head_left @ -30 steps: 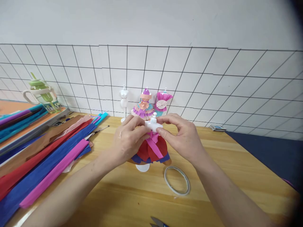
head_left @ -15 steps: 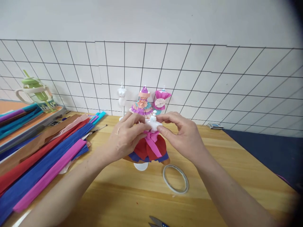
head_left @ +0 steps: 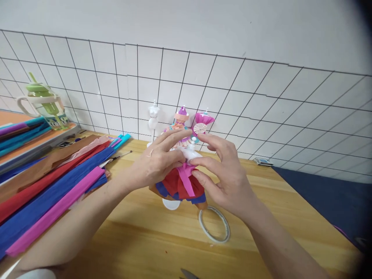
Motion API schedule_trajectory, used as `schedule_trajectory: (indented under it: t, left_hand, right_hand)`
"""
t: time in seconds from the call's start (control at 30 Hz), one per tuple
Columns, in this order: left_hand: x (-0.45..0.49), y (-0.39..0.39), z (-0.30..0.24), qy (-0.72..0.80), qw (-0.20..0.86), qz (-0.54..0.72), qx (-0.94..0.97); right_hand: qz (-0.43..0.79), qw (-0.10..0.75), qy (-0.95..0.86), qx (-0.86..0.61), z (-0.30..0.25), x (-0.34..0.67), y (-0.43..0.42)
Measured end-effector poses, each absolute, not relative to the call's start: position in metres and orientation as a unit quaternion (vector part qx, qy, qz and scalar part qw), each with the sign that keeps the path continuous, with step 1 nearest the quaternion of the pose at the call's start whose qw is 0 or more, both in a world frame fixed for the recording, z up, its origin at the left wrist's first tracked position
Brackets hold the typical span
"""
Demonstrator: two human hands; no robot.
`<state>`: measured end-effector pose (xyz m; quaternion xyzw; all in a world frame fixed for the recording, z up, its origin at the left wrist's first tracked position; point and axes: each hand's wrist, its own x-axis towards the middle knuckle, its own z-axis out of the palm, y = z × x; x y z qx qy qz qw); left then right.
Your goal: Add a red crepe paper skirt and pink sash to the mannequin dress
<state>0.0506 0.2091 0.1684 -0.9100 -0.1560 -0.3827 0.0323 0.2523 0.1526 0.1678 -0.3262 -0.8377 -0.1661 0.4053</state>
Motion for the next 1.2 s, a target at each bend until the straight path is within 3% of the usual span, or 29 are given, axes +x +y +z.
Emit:
schedule_trajectory:
  t: [0.23,0.53,1.07,1.2]
  left_hand:
    - [0.045,0.219,0.169,-0.154,-0.09,-0.342,-0.923]
    - [0.042,0.22,0.175,-0.132,-0.086,-0.35,-0.923]
    - [0.049,0.218,0.176,-0.146,-0.077,-0.354,-0.921]
    - [0.051,0.217,0.175,-0.136,-0.061,-0.362,-0.92]
  right_hand:
    - [-0.235,0.41,-0.818,-0.328,0.162,0.243,0.159]
    - [-0.277,0.45,-0.775,-0.347,0.16,0.23,0.158]
    - [-0.275,0.403,-0.803,-0.342,0.162,0.241,0.158]
    - [-0.261,0.438,-0.784,-0.355,0.16,0.237,0.158]
